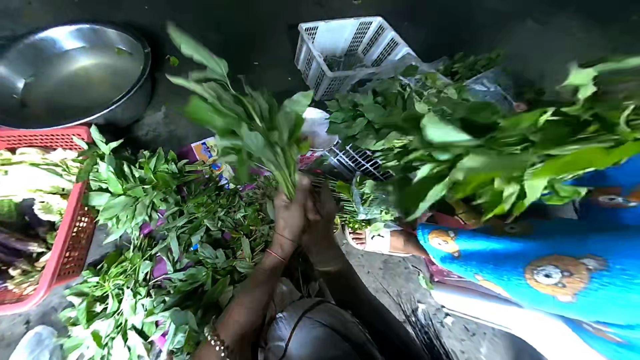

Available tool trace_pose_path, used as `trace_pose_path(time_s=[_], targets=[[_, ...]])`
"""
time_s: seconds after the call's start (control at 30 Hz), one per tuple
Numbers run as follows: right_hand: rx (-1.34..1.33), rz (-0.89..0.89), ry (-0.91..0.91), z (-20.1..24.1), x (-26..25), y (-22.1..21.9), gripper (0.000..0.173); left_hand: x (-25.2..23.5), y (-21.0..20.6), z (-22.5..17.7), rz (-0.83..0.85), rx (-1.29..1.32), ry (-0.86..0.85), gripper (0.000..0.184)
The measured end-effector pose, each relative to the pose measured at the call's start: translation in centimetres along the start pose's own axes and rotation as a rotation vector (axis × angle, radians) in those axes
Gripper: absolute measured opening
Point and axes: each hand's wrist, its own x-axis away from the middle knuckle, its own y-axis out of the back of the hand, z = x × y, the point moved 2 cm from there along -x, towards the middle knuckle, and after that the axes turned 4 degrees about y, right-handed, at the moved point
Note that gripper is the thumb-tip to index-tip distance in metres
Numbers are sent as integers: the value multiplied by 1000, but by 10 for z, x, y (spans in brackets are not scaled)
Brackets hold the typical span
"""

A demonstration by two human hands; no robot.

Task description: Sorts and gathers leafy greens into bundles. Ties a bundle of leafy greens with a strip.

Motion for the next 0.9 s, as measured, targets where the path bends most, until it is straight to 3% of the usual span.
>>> trace_pose_path(time_s=[0.13, 0.27, 0.37, 0.47, 0.63, 0.7, 0.77, 0.8, 0.83, 0.87, 0.9], targets=[[99, 4, -73, -10, 3, 3, 52, 8, 11, 10, -63, -2, 73, 22], [490, 104, -140, -10, 10, 18, 43, 9, 31, -4, -149, -377, 55, 46], [678, 263, -134, 1, 22, 15, 47, 9, 31, -11, -145, -617, 32, 50], [784, 428, -35, 6, 32, 8, 47, 10, 32, -9, -74, -772, 39, 54], [1045, 595, 135, 2, 23, 19, 40, 14, 35, -9, 12, -768, 154, 57], [1123, 602, 83, 1, 17, 26, 40, 15, 41, -20, 89, -1022, 289, 63], [1222, 608, -3, 2, 5, 37, 38, 20, 42, -45, 224, -1453, 399, 61], [1289, 628, -37, 2, -3, 45, 37, 25, 39, -54, 259, -1669, 307, 48], [1355, 662, -76, 3, -10, 51, 37, 31, 36, -58, 274, -1849, 80, 30], [1415, 715, -81, 4, -14, 54, 35, 33, 38, -54, 299, -1961, -255, 18], [1455, 787, -52, 6, -14, 54, 32, 29, 42, -46, 382, -1973, -537, 27]])
